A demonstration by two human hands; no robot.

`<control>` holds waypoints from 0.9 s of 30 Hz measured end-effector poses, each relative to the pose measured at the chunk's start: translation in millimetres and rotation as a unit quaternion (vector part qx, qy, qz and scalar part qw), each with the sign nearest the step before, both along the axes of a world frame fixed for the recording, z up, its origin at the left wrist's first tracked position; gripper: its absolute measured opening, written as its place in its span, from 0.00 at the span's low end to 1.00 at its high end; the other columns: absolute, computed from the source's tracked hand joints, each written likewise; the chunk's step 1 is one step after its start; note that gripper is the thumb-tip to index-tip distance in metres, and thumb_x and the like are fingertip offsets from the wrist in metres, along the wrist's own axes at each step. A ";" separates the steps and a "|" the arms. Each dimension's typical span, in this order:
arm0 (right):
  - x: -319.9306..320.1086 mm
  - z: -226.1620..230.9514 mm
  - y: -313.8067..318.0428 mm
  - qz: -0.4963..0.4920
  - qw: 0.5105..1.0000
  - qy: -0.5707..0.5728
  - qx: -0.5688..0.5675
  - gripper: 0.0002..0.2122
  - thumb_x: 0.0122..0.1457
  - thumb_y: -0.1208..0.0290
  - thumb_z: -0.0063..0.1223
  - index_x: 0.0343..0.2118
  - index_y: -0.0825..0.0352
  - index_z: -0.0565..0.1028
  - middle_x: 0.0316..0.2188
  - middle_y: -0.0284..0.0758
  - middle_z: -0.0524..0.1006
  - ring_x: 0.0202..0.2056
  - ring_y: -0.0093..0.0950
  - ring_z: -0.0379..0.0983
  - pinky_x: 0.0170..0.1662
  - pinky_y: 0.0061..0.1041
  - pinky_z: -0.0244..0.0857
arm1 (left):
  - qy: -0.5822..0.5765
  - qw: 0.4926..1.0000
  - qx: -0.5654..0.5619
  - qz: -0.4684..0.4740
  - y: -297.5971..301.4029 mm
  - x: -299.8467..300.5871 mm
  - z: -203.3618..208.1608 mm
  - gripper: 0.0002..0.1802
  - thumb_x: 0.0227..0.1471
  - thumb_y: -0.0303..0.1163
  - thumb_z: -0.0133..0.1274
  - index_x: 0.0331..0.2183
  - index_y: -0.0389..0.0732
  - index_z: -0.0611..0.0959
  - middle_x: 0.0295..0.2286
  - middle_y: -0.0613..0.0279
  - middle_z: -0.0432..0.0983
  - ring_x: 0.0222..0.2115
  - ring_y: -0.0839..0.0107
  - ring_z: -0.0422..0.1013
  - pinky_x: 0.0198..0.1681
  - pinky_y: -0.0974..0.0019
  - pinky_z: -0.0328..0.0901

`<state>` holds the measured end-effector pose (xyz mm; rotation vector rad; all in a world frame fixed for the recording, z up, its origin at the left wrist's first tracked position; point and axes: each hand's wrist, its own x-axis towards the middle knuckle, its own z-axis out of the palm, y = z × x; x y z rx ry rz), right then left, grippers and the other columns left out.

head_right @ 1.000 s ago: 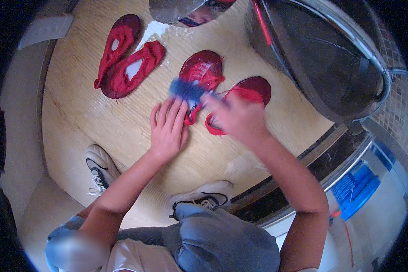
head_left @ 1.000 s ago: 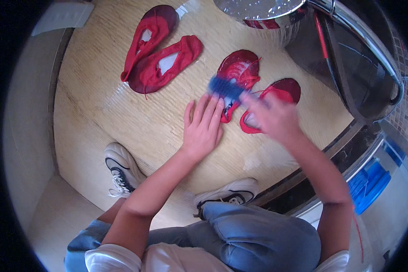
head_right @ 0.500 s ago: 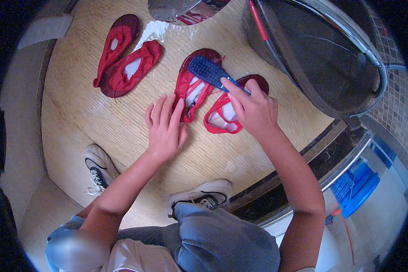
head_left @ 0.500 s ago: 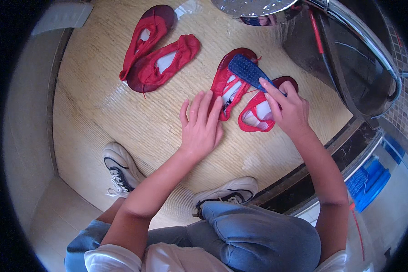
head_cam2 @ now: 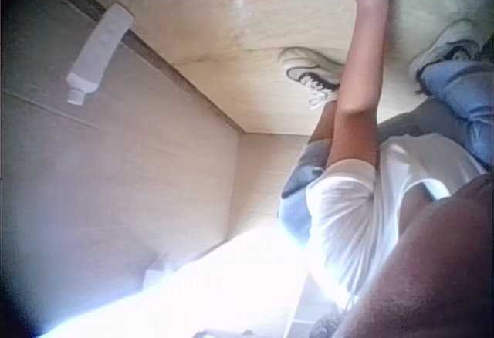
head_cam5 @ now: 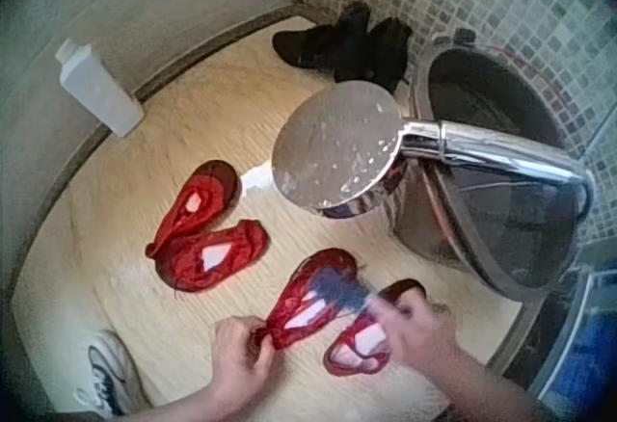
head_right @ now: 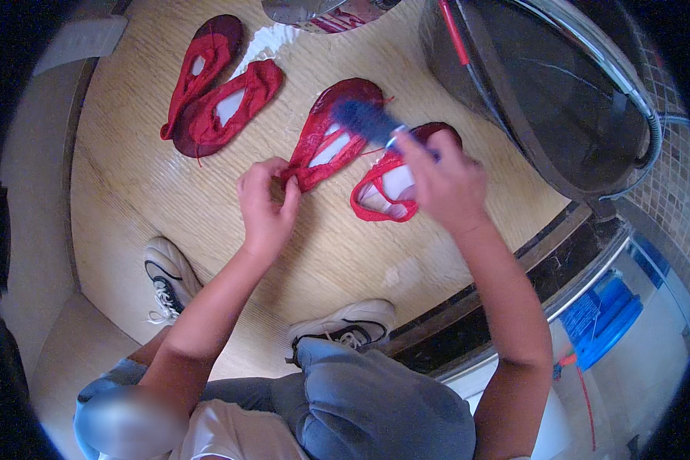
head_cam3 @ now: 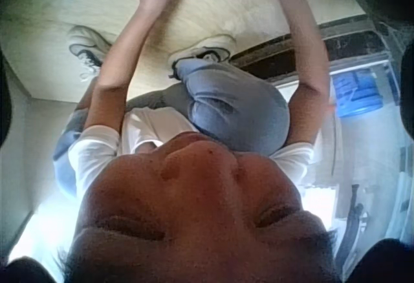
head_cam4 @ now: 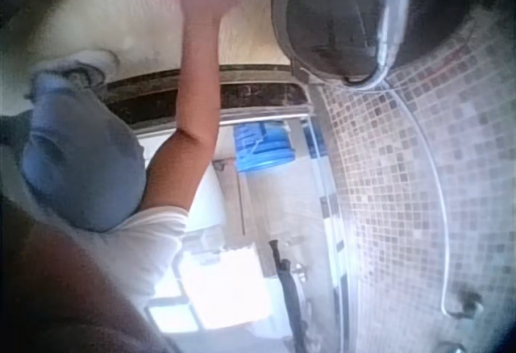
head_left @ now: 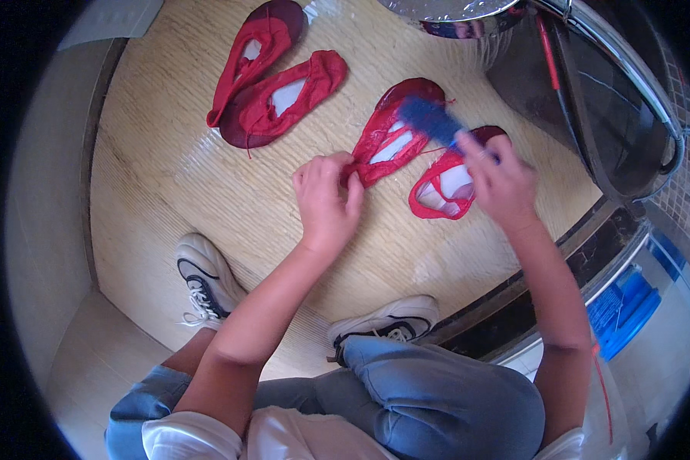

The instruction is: The person scrubs a pair of red shoes with a blue brush under running water from a shower head. They hold each shoe in place with one hand while brushing the exterior and interior surfaces, then rinse the shoes and repeat the process.

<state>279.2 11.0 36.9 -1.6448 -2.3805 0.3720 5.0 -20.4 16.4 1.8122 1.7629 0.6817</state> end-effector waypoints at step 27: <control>-16.7 -5.1 -18.7 0.119 0.992 -0.005 0.033 0.19 0.55 0.67 0.54 0.51 0.46 0.76 0.27 0.30 0.67 0.19 0.26 0.69 0.19 0.28 0.64 | 0.181 0.964 0.127 -0.149 -14.8 -20.4 -13.3 0.23 0.46 0.34 0.59 0.48 0.49 0.80 0.49 0.69 0.73 0.52 0.65 0.65 0.58 0.52 0.48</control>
